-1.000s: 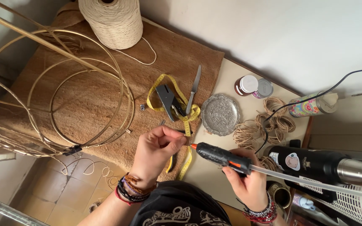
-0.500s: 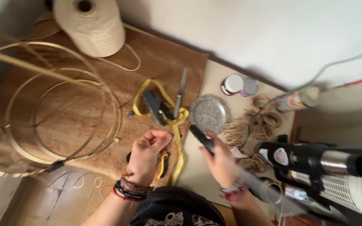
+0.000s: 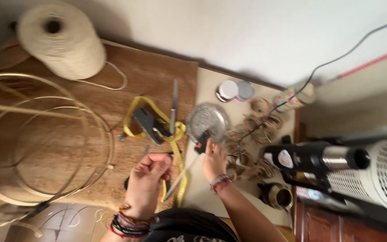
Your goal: Wrap twine around a wire frame and secure it with hot glue to create a lampshade.
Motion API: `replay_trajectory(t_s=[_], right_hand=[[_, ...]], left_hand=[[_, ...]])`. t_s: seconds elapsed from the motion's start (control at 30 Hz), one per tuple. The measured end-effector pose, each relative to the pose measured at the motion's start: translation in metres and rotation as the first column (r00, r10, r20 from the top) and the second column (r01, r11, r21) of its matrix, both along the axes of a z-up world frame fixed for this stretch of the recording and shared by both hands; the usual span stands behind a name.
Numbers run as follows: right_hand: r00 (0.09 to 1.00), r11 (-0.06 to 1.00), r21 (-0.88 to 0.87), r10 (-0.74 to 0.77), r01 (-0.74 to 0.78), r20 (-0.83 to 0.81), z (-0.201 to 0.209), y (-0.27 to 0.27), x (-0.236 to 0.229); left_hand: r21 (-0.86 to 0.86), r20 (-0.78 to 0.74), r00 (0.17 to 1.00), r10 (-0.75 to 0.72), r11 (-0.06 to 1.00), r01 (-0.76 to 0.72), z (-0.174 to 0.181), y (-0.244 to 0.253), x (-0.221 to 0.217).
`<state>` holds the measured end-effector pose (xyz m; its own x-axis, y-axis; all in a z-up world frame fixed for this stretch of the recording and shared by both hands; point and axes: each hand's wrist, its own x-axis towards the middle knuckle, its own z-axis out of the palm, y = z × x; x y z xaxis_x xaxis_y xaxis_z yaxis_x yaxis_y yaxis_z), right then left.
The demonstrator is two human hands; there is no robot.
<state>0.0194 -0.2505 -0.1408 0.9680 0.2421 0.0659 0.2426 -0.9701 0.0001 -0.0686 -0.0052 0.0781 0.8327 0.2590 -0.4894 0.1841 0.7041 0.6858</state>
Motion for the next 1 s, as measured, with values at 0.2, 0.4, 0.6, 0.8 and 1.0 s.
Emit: replay_trajectory(t_s=[0.2, 0.4, 0.6, 0.8, 1.0], right_hand=[[0.893, 0.739, 0.544, 0.447, -0.396, 0.043, 0.180, 0.088, -0.032], [0.682, 0.388, 0.777, 0.728, -0.496, 0.072, 0.258, 0.169, -0.073], [0.585, 0.206, 0.900, 0.808, -0.384, 0.065, 0.294, 0.244, -0.085], [0.599, 0.211, 0.931, 0.801, -0.297, 0.010, 0.281, 0.313, -0.102], [0.557, 0.111, 0.972, 0.830, -0.207, 0.023, 0.261, 0.329, -0.106]], left_hand=[[0.029, 0.183, 0.978, 0.104, 0.993, -0.111, 0.055, 0.029, -0.029], [0.149, 0.327, 0.874, 0.361, 0.893, -0.424, 0.080, 0.075, -0.086], [0.298, 0.302, 0.786, 0.540, 0.730, -0.615, 0.080, 0.122, -0.140], [0.281, 0.252, 0.741, 0.622, 0.686, -0.671, 0.076, 0.147, -0.153], [0.286, 0.247, 0.743, 0.621, 0.686, -0.669, 0.073, 0.156, -0.152]])
